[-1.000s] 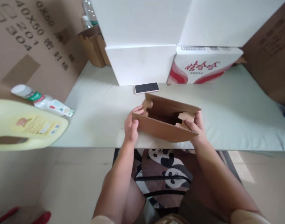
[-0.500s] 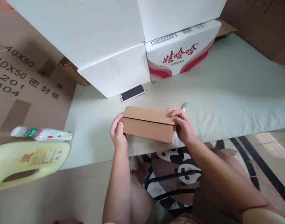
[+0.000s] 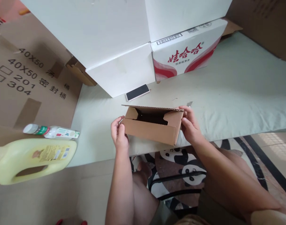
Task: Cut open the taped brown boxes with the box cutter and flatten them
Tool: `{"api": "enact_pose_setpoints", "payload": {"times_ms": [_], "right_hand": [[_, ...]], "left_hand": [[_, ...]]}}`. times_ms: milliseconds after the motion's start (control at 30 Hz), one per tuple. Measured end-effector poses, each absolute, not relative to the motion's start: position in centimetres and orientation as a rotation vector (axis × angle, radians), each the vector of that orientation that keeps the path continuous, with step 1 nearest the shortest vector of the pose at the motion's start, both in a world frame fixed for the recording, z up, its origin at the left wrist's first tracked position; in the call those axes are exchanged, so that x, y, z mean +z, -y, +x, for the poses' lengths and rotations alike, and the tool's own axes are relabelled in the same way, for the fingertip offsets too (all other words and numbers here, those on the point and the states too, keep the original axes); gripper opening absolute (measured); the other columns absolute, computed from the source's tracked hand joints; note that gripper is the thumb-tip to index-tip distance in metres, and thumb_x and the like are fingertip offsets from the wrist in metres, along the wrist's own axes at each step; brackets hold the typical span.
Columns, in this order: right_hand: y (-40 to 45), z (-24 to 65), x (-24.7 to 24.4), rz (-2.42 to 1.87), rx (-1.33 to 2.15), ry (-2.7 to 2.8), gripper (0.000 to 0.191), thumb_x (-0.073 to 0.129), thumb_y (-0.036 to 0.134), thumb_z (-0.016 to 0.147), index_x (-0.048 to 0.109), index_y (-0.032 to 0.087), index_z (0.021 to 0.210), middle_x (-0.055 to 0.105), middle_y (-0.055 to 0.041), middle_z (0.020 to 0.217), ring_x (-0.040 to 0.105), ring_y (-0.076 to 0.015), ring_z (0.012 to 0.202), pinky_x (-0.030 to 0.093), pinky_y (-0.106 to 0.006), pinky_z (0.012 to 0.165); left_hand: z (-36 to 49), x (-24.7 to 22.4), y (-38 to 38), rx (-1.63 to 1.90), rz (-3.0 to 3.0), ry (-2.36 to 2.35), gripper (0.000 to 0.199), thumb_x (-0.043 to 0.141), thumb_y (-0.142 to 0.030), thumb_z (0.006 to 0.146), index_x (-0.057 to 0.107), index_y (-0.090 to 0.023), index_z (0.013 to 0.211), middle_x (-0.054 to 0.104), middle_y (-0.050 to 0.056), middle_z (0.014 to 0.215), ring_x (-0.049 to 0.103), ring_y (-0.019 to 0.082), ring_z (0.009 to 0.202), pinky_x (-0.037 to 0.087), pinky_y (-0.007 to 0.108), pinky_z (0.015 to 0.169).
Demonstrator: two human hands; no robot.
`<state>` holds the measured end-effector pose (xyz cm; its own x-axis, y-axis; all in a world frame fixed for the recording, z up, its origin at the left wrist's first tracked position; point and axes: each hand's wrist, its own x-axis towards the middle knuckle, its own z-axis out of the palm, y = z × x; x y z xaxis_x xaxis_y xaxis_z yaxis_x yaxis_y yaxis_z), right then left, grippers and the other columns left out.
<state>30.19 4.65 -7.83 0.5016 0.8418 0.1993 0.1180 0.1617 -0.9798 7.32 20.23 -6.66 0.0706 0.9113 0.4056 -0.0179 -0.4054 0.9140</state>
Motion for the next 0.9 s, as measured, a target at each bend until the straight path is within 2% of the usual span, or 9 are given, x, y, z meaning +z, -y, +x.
{"api": "enact_pose_setpoints", "payload": {"times_ms": [100,167,267,333,400,533,900], "right_hand": [[-4.4,30.2,-7.4,-1.224,0.597,0.931,0.03,0.047,0.05,0.094,0.057,0.038,0.12,0.056,-0.0039,0.134,0.051,-0.0268,0.132,0.044,-0.047,0.11],[-4.3,30.4,-7.2,-1.173,0.622,0.967,0.022,0.047,0.038,0.093,0.064,0.035,0.107,0.058,-0.0042,0.128,0.053,-0.0272,0.128,0.044,-0.049,0.109],[-4.0,30.7,-7.1,-1.155,0.672,0.944,0.022,0.045,0.026,0.087,0.066,0.031,0.09,0.06,-0.0052,0.119,0.056,-0.0271,0.119,0.046,-0.049,0.103],[-3.9,31.0,-7.2,-1.175,0.697,0.918,0.022,0.045,0.023,0.084,0.066,0.029,0.086,0.06,-0.0057,0.117,0.056,-0.0273,0.118,0.046,-0.049,0.102],[-3.9,31.2,-7.3,-1.171,0.724,0.913,0.025,0.045,0.02,0.083,0.067,0.029,0.087,0.06,-0.0054,0.117,0.055,-0.0268,0.119,0.045,-0.047,0.101],[-3.9,31.4,-7.5,-1.102,0.747,0.924,0.033,0.043,0.014,0.084,0.069,0.032,0.092,0.06,-0.0032,0.119,0.055,-0.0238,0.119,0.044,-0.043,0.1],[-3.9,31.5,-7.9,-1.025,0.756,0.923,0.036,0.04,0.011,0.085,0.068,0.031,0.095,0.058,-0.0033,0.119,0.054,-0.0222,0.117,0.042,-0.039,0.096]], "left_hand": [[7.6,-6.8,-20.3,1.435,1.528,-0.903,0.039,0.067,-0.052,0.084,0.063,-0.024,0.111,0.068,0.009,0.117,0.066,0.025,0.11,0.052,0.038,0.095],[7.8,-6.9,-20.4,1.434,1.505,-0.895,0.041,0.067,-0.053,0.084,0.063,-0.025,0.113,0.068,0.009,0.118,0.066,0.025,0.109,0.052,0.038,0.095],[8.0,-6.8,-20.5,1.398,1.53,-0.891,0.039,0.065,-0.05,0.086,0.067,-0.024,0.115,0.068,0.009,0.121,0.065,0.025,0.114,0.05,0.04,0.102],[8.1,-6.7,-20.5,1.364,1.607,-0.89,0.033,0.061,-0.047,0.089,0.072,-0.023,0.108,0.068,0.009,0.122,0.062,0.026,0.12,0.046,0.041,0.108],[8.2,-6.6,-20.6,1.355,1.673,-0.877,0.029,0.059,-0.044,0.09,0.075,-0.022,0.097,0.069,0.009,0.12,0.061,0.027,0.121,0.043,0.042,0.111],[8.4,-6.6,-20.8,1.405,1.664,-0.856,0.024,0.058,-0.039,0.087,0.075,-0.022,0.087,0.07,0.008,0.115,0.063,0.027,0.115,0.045,0.042,0.106],[8.6,-6.7,-20.7,1.424,1.581,-0.836,0.022,0.06,-0.038,0.086,0.075,-0.022,0.084,0.072,0.006,0.112,0.064,0.025,0.112,0.044,0.039,0.103]]}}
